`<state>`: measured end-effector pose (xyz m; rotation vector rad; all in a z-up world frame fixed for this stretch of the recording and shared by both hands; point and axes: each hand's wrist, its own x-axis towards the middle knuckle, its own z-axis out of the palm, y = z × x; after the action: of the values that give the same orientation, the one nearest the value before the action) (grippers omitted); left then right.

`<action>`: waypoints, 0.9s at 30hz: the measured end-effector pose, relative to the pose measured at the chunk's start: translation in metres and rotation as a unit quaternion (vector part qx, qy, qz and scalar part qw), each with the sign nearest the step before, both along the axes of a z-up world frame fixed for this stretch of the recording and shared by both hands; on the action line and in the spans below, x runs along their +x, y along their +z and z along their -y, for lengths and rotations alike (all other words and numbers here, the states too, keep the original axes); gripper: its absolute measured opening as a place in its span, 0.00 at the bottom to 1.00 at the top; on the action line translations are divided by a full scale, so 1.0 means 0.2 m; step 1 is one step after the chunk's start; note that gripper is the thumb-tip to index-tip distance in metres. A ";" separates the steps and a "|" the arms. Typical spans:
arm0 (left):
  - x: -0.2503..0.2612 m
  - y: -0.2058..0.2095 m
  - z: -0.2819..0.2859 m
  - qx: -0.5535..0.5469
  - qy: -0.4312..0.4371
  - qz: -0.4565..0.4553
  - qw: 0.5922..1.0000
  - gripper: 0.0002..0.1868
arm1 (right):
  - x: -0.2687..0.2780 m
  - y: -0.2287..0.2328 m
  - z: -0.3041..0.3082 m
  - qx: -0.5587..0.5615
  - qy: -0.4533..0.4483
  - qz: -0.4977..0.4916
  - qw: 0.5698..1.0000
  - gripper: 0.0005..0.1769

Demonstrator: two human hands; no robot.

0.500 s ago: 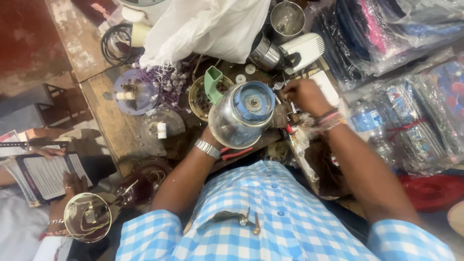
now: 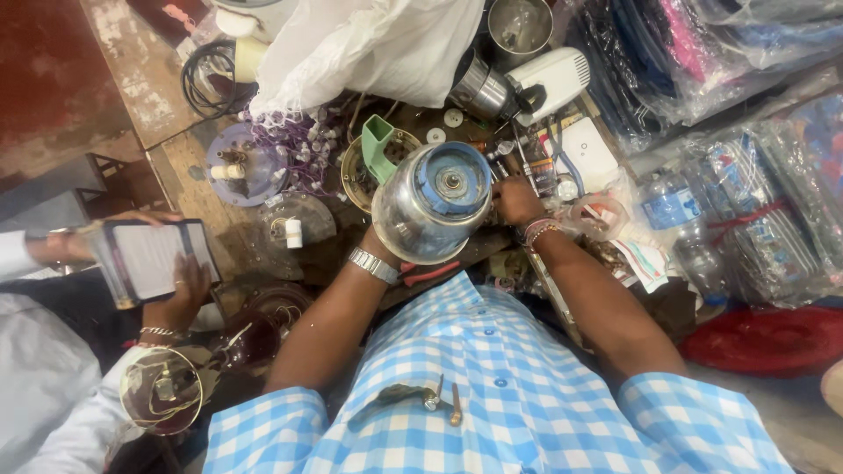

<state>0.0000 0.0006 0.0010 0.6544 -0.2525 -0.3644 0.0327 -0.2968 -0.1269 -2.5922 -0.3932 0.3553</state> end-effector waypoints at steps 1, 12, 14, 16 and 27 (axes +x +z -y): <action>0.00 0.01 0.00 -0.002 -0.006 -0.006 1.000 0.30 | -0.01 0.00 -0.01 -0.004 0.006 -0.003 1.000 0.11; 0.00 0.20 0.06 -0.034 -0.077 -0.044 0.995 0.30 | -0.08 0.06 -0.05 -0.099 0.046 -0.017 0.994 0.16; -0.01 0.16 0.04 -0.027 -0.065 -0.042 0.997 0.31 | -0.11 0.05 -0.06 -0.076 0.042 -0.006 0.996 0.14; -0.01 0.11 0.03 -0.020 -0.048 -0.036 0.998 0.31 | -0.13 0.04 -0.06 -0.063 0.035 0.015 0.997 0.15; -0.03 0.06 0.02 -0.002 -0.030 -0.030 0.999 0.31 | -0.13 -0.07 -0.06 0.007 0.061 0.109 0.992 0.12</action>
<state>-0.0061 -0.0033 0.0138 0.6311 -0.2155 -0.4398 0.0061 -0.2858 -0.1412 -2.6086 -0.6299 0.1090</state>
